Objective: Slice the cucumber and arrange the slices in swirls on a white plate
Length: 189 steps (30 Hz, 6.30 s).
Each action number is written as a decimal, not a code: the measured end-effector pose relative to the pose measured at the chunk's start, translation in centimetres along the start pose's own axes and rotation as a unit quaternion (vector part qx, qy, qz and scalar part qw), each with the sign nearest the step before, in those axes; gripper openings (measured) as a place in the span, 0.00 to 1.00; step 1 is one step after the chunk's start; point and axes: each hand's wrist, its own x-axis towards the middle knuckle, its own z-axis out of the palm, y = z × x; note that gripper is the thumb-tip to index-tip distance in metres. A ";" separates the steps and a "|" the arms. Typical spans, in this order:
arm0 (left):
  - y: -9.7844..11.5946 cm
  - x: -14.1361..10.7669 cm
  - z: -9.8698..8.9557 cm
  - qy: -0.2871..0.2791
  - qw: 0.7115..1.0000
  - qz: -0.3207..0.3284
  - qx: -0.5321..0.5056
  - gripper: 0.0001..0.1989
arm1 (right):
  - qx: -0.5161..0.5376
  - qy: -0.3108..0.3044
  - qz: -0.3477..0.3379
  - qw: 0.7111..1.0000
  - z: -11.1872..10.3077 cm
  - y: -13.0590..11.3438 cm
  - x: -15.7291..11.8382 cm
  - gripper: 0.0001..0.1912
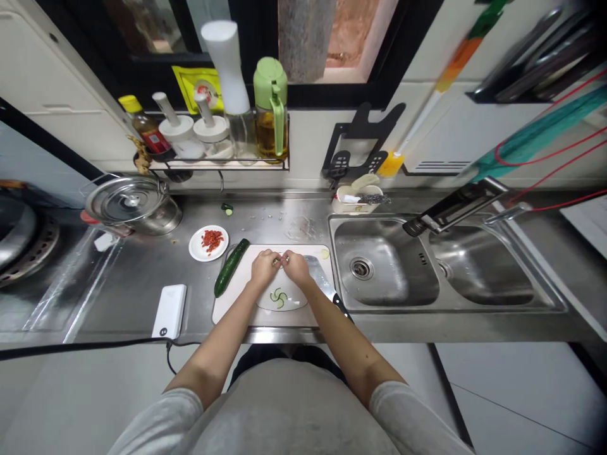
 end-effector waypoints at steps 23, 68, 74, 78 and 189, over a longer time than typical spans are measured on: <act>-0.5 -0.4 -0.1 0.017 1.000 0.000 -0.017 0.09 | -0.003 0.020 -0.007 1.000 0.6 0.1 0.5 0.09; -15.0 0.6 -9.9 0.135 0.913 -0.372 0.095 0.13 | 0.187 0.116 -0.003 0.975 -3.6 4.0 -3.1 0.12; -15.3 0.6 -9.9 0.155 0.905 -0.388 0.084 0.12 | 0.186 0.120 0.001 0.975 -3.6 4.4 -3.4 0.12; -15.1 0.0 -10.1 0.206 0.890 -0.406 0.027 0.11 | 0.188 0.127 0.003 0.974 -3.4 4.6 -3.3 0.12; 1.5 -15.5 -3.4 -0.138 0.503 -0.377 -0.765 0.12 | -0.053 0.063 -0.019 0.996 -1.5 4.9 -5.4 0.11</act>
